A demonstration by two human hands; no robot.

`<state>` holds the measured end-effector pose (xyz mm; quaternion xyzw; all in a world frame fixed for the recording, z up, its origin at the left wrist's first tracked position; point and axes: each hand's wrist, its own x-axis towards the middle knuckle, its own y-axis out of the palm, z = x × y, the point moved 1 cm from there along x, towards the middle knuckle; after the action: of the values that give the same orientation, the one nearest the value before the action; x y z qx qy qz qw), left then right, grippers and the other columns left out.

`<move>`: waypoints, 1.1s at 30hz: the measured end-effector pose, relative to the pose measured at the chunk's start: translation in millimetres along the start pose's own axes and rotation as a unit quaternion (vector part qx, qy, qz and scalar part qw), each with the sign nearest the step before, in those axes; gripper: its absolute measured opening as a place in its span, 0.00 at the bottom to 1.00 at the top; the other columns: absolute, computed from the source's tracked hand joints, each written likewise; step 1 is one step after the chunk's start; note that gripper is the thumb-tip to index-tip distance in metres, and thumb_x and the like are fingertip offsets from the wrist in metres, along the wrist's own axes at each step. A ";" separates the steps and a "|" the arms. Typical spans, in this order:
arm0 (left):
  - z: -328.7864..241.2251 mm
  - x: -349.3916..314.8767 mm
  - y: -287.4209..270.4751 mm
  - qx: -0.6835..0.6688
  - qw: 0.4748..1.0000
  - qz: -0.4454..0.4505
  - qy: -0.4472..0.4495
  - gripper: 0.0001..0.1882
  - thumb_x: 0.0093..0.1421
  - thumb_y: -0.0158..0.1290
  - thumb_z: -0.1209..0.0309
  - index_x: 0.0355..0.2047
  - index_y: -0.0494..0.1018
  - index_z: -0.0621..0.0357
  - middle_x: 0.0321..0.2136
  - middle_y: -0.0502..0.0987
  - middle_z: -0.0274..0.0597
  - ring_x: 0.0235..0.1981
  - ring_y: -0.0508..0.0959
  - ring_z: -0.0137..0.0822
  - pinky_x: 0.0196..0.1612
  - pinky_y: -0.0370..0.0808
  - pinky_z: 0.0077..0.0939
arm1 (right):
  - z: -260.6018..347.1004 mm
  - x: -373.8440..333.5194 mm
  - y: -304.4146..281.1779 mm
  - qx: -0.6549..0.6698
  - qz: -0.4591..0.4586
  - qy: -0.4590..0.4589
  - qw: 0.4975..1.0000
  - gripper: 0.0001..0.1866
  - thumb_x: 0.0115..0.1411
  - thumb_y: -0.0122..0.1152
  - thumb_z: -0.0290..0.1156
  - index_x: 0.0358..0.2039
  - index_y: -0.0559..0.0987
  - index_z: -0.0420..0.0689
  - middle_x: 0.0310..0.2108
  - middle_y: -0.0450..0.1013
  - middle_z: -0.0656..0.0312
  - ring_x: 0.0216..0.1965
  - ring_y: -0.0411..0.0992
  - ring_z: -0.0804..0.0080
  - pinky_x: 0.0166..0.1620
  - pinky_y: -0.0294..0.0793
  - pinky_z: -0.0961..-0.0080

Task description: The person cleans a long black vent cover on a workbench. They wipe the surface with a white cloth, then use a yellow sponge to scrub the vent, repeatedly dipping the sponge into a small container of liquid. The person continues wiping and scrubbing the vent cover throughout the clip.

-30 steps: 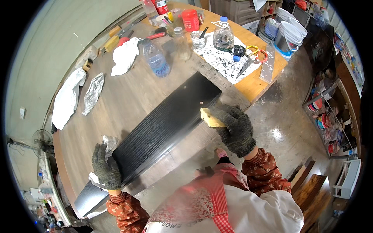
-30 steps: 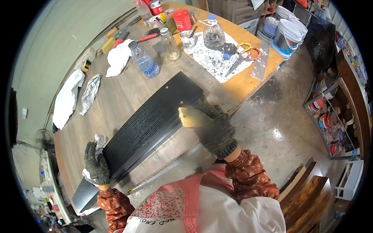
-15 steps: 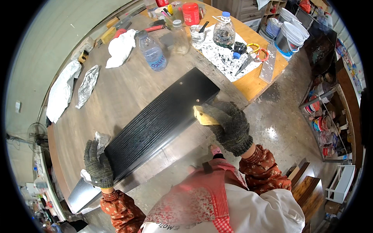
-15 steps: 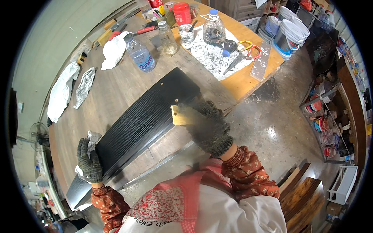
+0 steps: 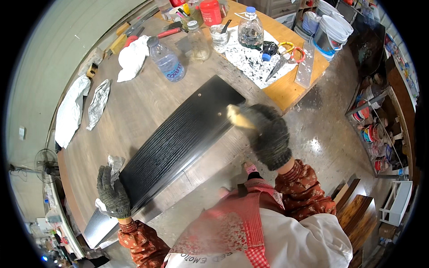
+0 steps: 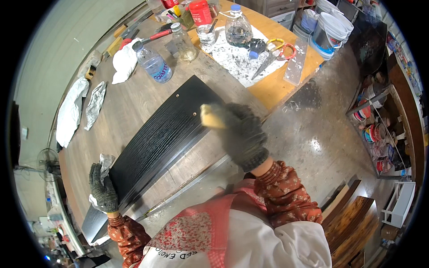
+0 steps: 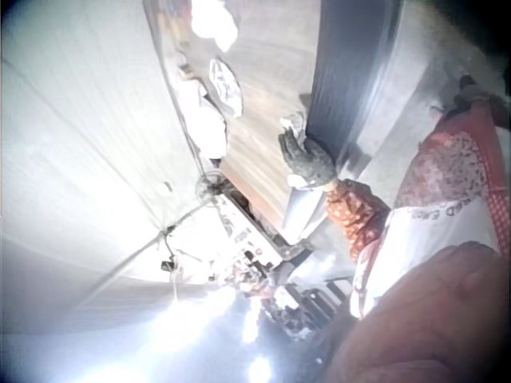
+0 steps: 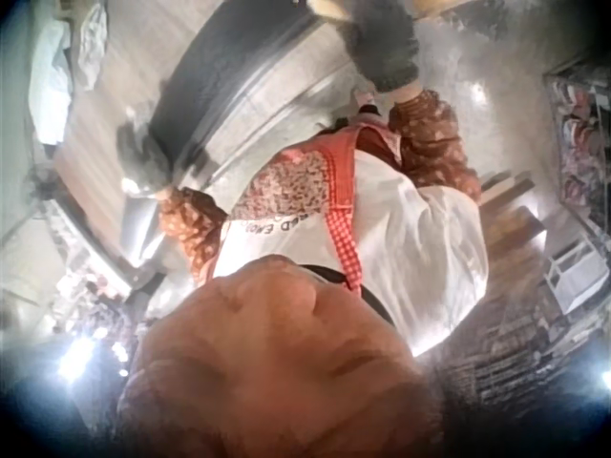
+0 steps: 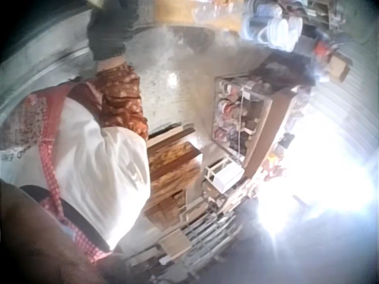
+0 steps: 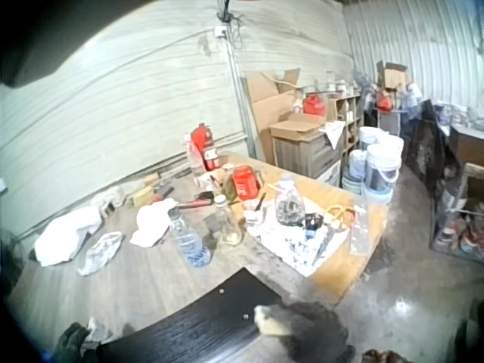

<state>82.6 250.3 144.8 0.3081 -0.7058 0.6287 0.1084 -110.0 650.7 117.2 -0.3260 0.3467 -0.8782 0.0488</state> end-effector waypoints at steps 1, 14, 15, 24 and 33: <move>-0.1 -0.3 -0.3 0.003 1.000 0.000 0.001 0.26 0.54 0.50 0.82 0.56 0.70 0.58 0.57 0.71 0.51 0.60 0.69 0.51 0.63 0.63 0.42 | -5.1 -0.5 -3.4 -0.006 -0.024 0.033 0.999 0.18 0.56 0.61 0.32 0.49 0.79 0.49 0.43 0.76 0.54 0.44 0.73 0.54 0.48 0.73 0.59; 0.7 -1.4 -3.1 0.033 0.999 0.009 0.028 0.24 0.57 0.50 0.78 0.56 0.70 0.61 0.57 0.70 0.54 0.60 0.68 0.52 0.63 0.63 0.43 | -9.2 7.8 -15.1 -0.015 -0.078 0.105 0.991 0.16 0.55 0.66 0.33 0.45 0.81 0.47 0.39 0.78 0.53 0.38 0.77 0.60 0.43 0.77 0.65; -0.1 -0.9 -2.7 0.030 0.999 0.008 0.029 0.24 0.57 0.50 0.78 0.56 0.70 0.62 0.57 0.70 0.54 0.60 0.68 0.52 0.63 0.63 0.43 | -2.7 9.6 -17.5 0.003 -0.096 0.077 0.992 0.15 0.56 0.65 0.33 0.44 0.81 0.46 0.40 0.78 0.53 0.37 0.77 0.59 0.42 0.78 0.65; -0.3 0.0 -1.0 0.003 1.000 0.012 0.014 0.23 0.58 0.50 0.79 0.56 0.70 0.61 0.58 0.70 0.54 0.60 0.68 0.52 0.64 0.62 0.43 | 52.5 -30.8 38.2 0.044 0.074 -0.116 0.990 0.27 0.54 0.61 0.32 0.55 0.73 0.39 0.47 0.72 0.48 0.47 0.72 0.54 0.49 0.75 0.62; -1.4 -1.8 -2.9 0.005 1.000 0.002 0.023 0.24 0.57 0.49 0.78 0.56 0.70 0.62 0.56 0.71 0.54 0.60 0.68 0.52 0.64 0.62 0.43 | 37.8 -19.9 25.5 0.153 0.040 0.025 0.987 0.24 0.57 0.59 0.30 0.54 0.73 0.38 0.46 0.71 0.48 0.43 0.73 0.53 0.48 0.74 0.60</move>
<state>85.3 252.1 146.5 0.2931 -0.7005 0.6392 0.1217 -75.1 615.8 110.8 -0.2783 0.2224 -0.9261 0.1244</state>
